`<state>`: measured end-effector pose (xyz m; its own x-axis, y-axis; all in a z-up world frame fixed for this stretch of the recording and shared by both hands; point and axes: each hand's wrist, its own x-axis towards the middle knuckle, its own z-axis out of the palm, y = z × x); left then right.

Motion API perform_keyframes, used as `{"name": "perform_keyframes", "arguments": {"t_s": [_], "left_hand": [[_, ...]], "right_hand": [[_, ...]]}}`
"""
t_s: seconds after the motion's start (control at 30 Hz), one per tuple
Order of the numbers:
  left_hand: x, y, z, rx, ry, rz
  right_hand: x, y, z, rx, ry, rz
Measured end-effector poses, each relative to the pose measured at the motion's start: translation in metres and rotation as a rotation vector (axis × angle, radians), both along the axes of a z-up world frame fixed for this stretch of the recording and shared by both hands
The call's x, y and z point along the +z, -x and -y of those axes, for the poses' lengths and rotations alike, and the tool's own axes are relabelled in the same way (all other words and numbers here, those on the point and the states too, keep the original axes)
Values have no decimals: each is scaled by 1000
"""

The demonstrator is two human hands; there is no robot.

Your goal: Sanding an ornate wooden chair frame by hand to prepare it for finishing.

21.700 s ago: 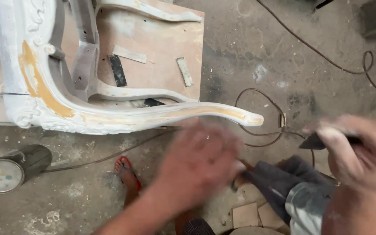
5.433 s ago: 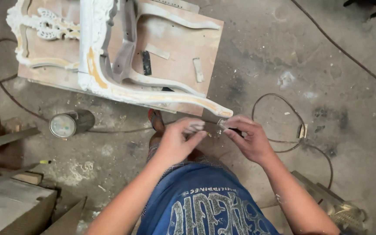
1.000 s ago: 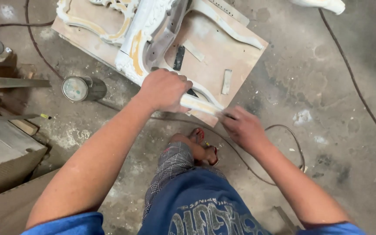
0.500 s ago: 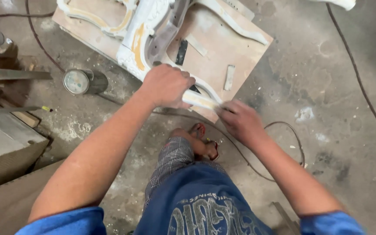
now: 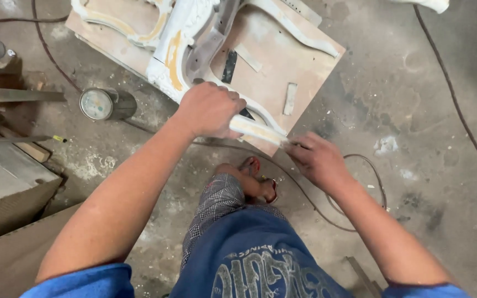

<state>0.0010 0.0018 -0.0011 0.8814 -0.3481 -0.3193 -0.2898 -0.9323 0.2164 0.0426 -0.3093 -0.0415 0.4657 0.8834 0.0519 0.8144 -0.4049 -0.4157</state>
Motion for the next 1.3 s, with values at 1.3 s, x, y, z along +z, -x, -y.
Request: {"name": "perform_keyframes", "arguments": {"t_s": [1.3], "left_hand": [[9, 113, 134, 593, 947, 43]], "right_hand": [[-21, 68, 86, -777, -492, -1029]]}}
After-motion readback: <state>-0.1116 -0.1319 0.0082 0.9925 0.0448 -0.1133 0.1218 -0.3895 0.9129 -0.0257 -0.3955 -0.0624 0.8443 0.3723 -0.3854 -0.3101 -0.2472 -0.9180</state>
